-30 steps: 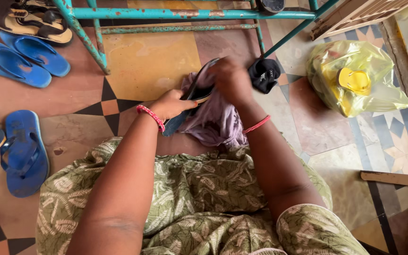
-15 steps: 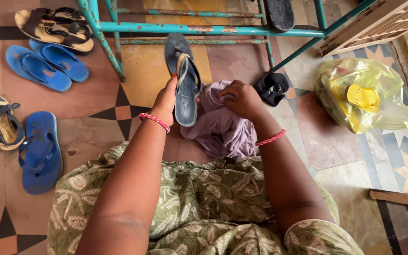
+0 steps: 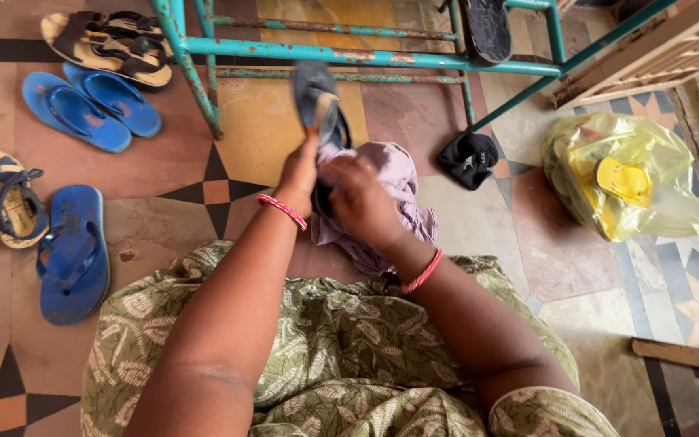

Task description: The person sits on the floor and wipes a red shoe with a cloth, then places it on a shoe rack. The person then wipes a black flip-flop with the same cloth and places it on the rack.

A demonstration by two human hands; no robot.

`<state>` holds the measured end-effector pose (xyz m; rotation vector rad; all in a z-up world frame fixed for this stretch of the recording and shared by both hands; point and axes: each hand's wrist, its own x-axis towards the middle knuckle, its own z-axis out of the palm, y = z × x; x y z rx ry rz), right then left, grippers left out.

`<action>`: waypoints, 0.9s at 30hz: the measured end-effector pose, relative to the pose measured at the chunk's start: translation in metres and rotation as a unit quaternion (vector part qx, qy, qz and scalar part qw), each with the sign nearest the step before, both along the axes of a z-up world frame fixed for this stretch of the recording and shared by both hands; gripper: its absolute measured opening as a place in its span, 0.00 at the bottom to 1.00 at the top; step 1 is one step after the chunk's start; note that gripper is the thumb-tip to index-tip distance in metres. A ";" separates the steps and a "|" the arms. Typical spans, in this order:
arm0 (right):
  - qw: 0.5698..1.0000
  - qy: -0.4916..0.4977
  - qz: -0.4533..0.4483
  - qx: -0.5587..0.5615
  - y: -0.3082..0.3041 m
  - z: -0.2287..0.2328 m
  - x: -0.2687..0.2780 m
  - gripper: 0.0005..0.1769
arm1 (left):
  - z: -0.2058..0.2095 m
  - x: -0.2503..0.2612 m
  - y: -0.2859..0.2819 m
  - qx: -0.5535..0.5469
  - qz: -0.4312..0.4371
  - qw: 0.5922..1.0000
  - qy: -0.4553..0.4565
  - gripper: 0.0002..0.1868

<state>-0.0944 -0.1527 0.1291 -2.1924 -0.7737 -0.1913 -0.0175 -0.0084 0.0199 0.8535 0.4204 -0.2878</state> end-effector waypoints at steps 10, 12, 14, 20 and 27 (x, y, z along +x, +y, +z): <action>0.985 -0.099 -0.050 -0.129 -0.022 -0.030 0.038 0.32 | -0.031 -0.002 -0.015 0.192 -0.009 0.979 -0.067 0.46; 0.995 -0.014 -0.019 -0.094 -0.018 -0.028 0.026 0.33 | -0.028 0.001 -0.013 0.190 -0.002 0.981 -0.032 0.46; 0.997 0.028 0.030 -0.062 -0.014 -0.024 0.020 0.33 | -0.021 0.006 0.002 0.142 0.011 0.989 0.048 0.47; 0.998 -0.021 0.046 -0.032 -0.011 -0.027 0.039 0.27 | -0.022 0.002 -0.004 0.125 0.014 0.992 -0.008 0.43; 0.994 -0.033 0.063 -0.078 -0.005 -0.025 0.006 0.25 | -0.015 0.010 0.010 0.087 0.054 0.994 0.023 0.39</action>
